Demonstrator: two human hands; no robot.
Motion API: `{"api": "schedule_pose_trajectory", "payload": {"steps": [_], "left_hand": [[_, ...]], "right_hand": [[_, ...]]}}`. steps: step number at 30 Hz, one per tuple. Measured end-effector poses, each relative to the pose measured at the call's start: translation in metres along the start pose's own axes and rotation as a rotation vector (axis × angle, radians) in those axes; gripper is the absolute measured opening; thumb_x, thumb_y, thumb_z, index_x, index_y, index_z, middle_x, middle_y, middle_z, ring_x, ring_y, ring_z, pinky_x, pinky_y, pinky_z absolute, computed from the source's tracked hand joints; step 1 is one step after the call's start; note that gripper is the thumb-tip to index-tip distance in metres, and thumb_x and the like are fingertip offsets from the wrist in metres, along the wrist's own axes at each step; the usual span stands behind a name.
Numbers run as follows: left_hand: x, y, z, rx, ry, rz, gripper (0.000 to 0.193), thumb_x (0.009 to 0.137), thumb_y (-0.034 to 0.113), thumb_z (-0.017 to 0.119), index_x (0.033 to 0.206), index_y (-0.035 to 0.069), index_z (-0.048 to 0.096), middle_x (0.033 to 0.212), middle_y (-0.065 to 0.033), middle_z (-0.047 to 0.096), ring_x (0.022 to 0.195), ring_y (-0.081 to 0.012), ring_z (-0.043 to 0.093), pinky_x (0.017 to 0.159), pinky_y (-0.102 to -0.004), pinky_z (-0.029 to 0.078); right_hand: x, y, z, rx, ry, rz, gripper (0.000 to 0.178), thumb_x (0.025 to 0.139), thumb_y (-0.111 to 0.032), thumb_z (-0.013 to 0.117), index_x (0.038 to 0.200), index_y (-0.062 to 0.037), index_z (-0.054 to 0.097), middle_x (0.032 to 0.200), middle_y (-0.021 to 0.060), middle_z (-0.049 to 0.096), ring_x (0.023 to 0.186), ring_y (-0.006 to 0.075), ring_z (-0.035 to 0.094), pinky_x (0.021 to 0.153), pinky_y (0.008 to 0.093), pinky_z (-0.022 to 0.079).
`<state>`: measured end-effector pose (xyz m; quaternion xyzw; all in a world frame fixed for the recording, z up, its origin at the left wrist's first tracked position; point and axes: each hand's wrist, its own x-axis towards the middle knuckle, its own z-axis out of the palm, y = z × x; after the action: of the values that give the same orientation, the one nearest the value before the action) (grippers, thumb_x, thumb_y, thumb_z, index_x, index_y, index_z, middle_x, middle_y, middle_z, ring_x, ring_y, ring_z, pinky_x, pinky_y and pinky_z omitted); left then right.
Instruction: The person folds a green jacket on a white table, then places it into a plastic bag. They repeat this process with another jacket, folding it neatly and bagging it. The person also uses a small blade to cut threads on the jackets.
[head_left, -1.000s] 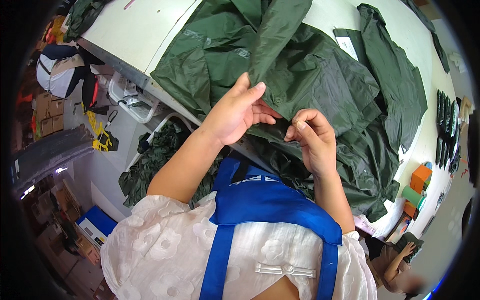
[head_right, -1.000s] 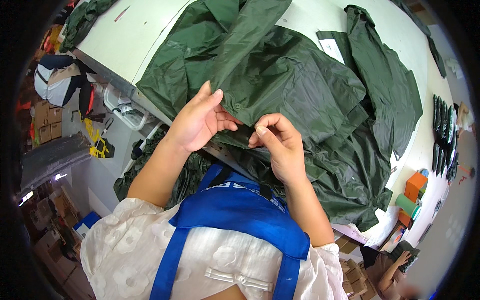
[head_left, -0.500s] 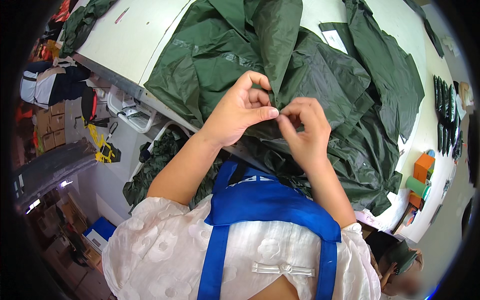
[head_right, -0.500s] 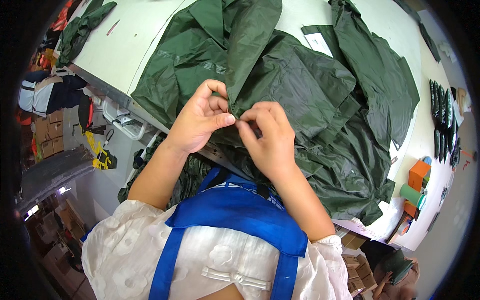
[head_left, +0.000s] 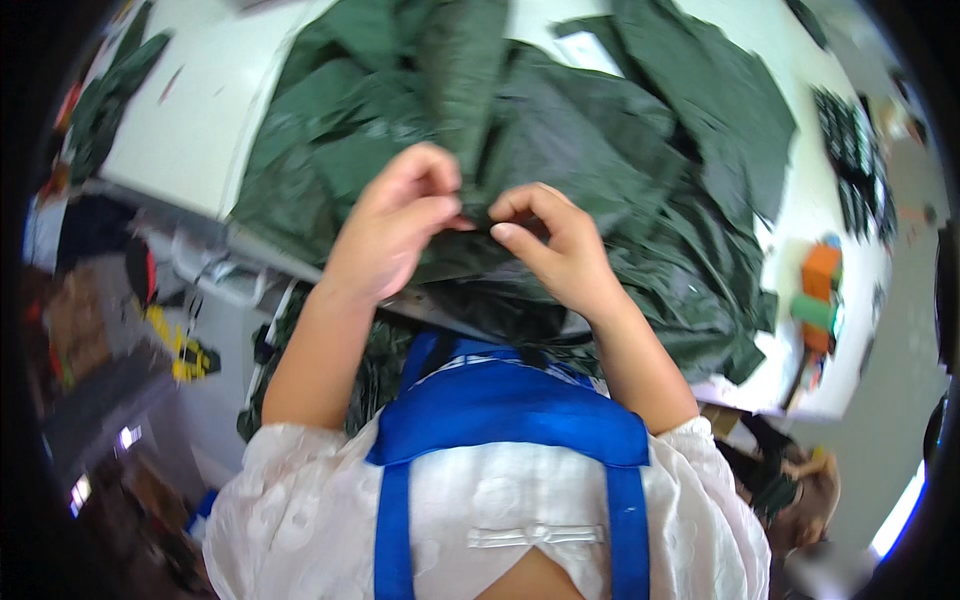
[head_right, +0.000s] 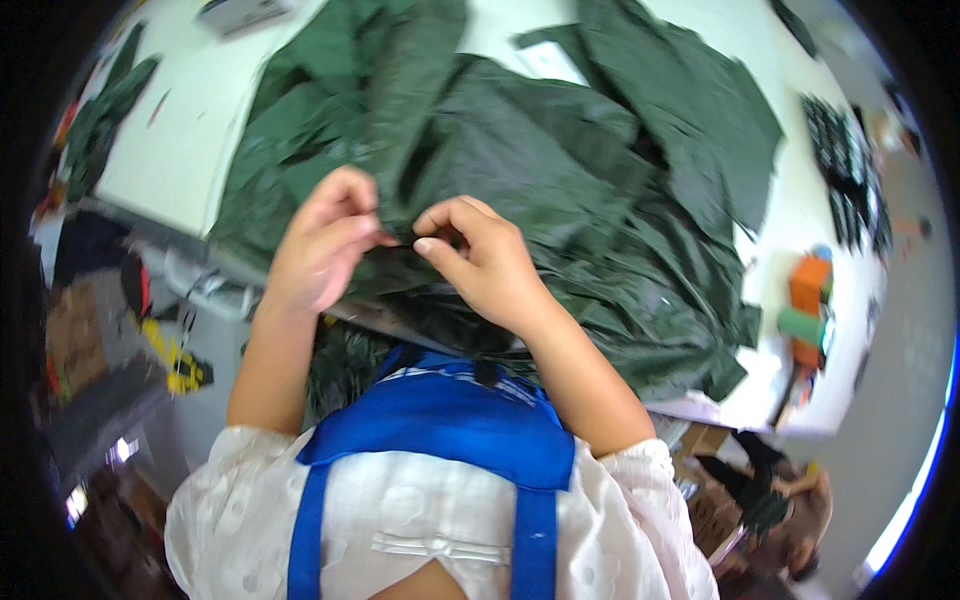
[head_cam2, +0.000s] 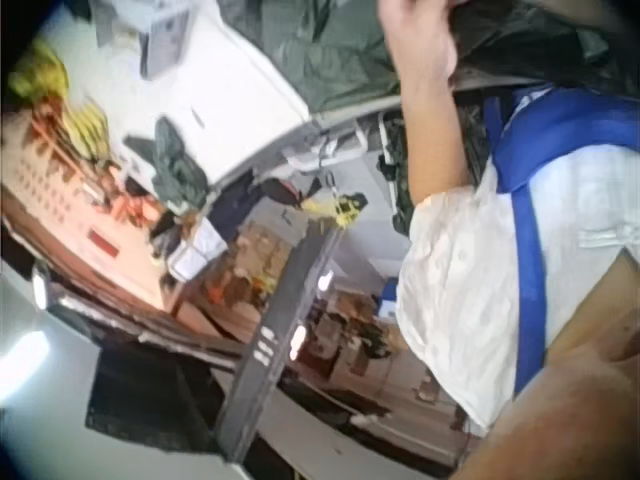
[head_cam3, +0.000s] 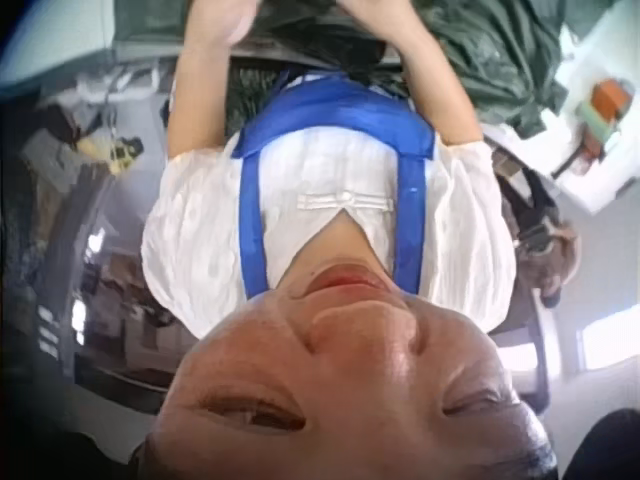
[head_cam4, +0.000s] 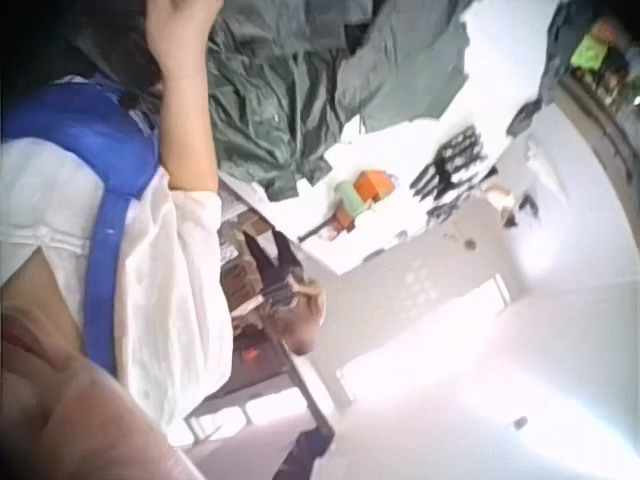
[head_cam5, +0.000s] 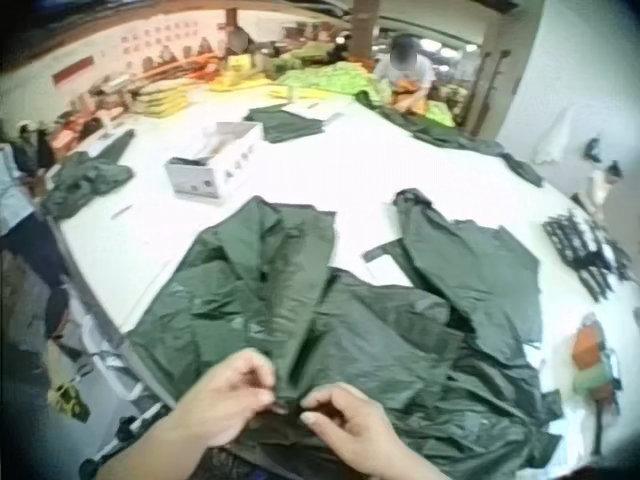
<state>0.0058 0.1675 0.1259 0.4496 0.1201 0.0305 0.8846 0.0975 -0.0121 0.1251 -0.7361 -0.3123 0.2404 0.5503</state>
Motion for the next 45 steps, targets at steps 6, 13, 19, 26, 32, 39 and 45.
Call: {"api": "schedule_pose_trajectory", "payload": {"steps": [6,13,19,26,32,39,45], "left_hand": [[0.002,-0.016,-0.007,0.103,0.122,-0.001,0.015,0.085,0.000,0.056,0.096,0.007,0.049,0.090,-0.0013,0.051,0.084,-0.0131,0.057,0.081,-0.0315,0.050],[0.006,-0.039,0.001,0.324,0.262,0.060,0.018,0.084,-0.004,0.056,0.096,0.008,0.048,0.091,0.0007,0.049,0.086,-0.0087,0.051,0.082,-0.0280,0.046],[0.012,-0.036,0.028,0.357,0.241,0.091,0.025,0.080,-0.005,0.062,0.098,0.007,0.050,0.089,0.0012,0.052,0.082,-0.0064,0.050,0.075,-0.0206,0.040],[-0.006,-0.046,0.031,0.343,0.437,0.128,0.030,0.078,-0.008,0.066,0.099,0.006,0.050,0.094,-0.0023,0.056,0.088,-0.0097,0.055,0.082,-0.0251,0.045],[-0.004,-0.054,0.031,0.642,0.468,0.304,0.028,0.077,-0.009,0.067,0.098,0.002,0.052,0.092,-0.0039,0.056,0.083,-0.0100,0.055,0.077,-0.0254,0.049],[-0.012,-0.043,0.031,0.814,0.513,0.412,0.030,0.074,-0.006,0.071,0.096,0.002,0.053,0.088,-0.0058,0.058,0.077,-0.0119,0.060,0.071,-0.0250,0.051],[-0.015,-0.045,0.027,0.836,0.499,0.455,0.031,0.073,-0.004,0.073,0.095,0.003,0.053,0.087,-0.0066,0.059,0.077,-0.0144,0.062,0.070,-0.0263,0.051]], "right_hand": [[-0.038,0.135,-0.196,-0.339,0.817,0.148,0.015,0.087,-0.009,0.061,0.101,-0.0027,0.063,0.092,0.0052,0.062,0.083,0.0128,0.058,0.076,0.0264,0.047],[-0.203,0.356,-0.519,-1.282,0.687,1.013,0.034,0.082,-0.027,0.058,0.107,-0.0051,0.066,0.103,0.0199,0.066,0.101,0.0352,0.062,0.088,0.0412,0.048],[-0.213,0.429,-0.541,-1.386,0.549,1.262,0.042,0.090,-0.032,0.040,0.102,-0.0026,0.067,0.096,0.0159,0.069,0.083,0.0321,0.067,0.077,0.0442,0.053],[-0.053,0.188,-0.344,-0.064,1.029,0.059,0.017,0.093,-0.007,0.045,0.106,0.0011,0.051,0.091,0.0093,0.062,0.057,0.0094,0.051,0.050,0.0208,0.041],[-0.003,0.042,-0.099,-0.390,0.310,-0.215,0.028,0.092,-0.021,0.055,0.111,-0.0032,0.065,0.091,0.0052,0.065,0.072,0.0099,0.054,0.063,0.0213,0.043],[0.007,-0.032,-0.025,-0.776,-0.047,-0.431,0.037,0.073,-0.008,0.073,0.109,-0.0034,0.065,0.076,0.0053,0.057,0.063,0.0193,0.056,0.055,0.0292,0.046],[0.003,-0.037,-0.021,-0.836,-0.048,-0.367,0.035,0.075,-0.009,0.072,0.109,-0.0041,0.065,0.077,0.0054,0.056,0.062,0.0195,0.057,0.056,0.0301,0.046]]}}
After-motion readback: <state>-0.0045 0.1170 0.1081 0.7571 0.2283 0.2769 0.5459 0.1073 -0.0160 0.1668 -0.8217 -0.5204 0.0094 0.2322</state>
